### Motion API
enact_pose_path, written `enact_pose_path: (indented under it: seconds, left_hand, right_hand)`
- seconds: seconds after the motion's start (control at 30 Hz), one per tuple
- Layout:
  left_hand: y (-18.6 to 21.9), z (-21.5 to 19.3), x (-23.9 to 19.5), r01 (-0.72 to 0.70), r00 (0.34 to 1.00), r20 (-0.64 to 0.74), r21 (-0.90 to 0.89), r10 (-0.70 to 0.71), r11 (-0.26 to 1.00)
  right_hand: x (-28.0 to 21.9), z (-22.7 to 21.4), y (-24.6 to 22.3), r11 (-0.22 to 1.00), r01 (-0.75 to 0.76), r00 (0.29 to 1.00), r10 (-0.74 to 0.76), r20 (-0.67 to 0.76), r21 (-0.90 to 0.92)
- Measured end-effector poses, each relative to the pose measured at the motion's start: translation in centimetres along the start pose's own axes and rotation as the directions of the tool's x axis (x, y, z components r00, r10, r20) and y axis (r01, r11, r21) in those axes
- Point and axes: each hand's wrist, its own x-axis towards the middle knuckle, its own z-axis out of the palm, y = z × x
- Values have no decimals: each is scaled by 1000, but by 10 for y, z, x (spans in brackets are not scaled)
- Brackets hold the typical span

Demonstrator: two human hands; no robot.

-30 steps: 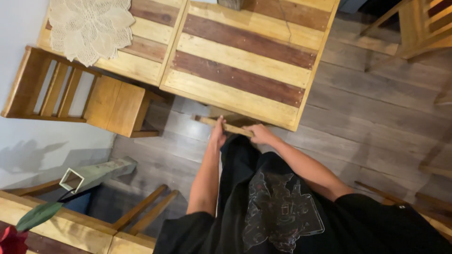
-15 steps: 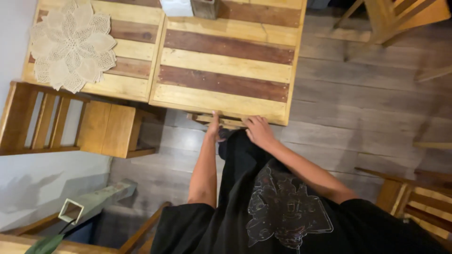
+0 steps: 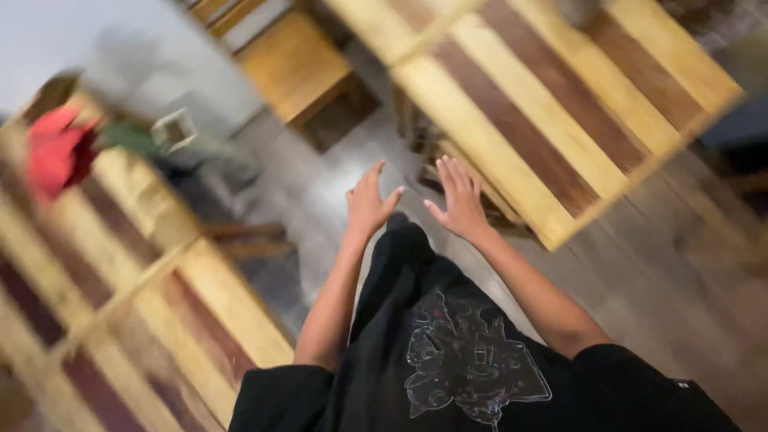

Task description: Arrange lace doilies on wooden tables and position stools around them.

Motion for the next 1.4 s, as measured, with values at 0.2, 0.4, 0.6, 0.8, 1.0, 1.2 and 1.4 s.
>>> enact_pose_path:
  seconds: [0.2,0.4,0.6,0.8,1.0,1.2,1.4]
  left_hand:
    - [-10,-138,-60,50,975,-222,176,-10,983]
    - [-38,-219,-89,122,933,-359,311,-2,942]
    - [-76,-280,-88,100,910,-412,141,-33,985]
    - [-132,-284,-44,30,929,-363,-102,-66,994]
    - [-146,-271,43,26,962,-256,-264,-96,964]
    - [-165,-262,138,-47,962,-273,-224,-17,973]
    - [-167,-271,191,-62,964,-265,-102,33,993]
  right_hand:
    - [58,-15,-99,938,318,947,-322,5,141]
    - [113,-12,-181,862,472,878,-479,-4,187]
    - [162,14,-244,846,483,872,-487,-40,226]
    - [203,59,-271,869,439,897,-437,-63,229]
    - [264,81,-254,892,392,916,-400,-9,228]
    - [348,96,-216,888,404,909,-416,10,219]
    - [420,78,-203,817,482,850,-523,56,317]
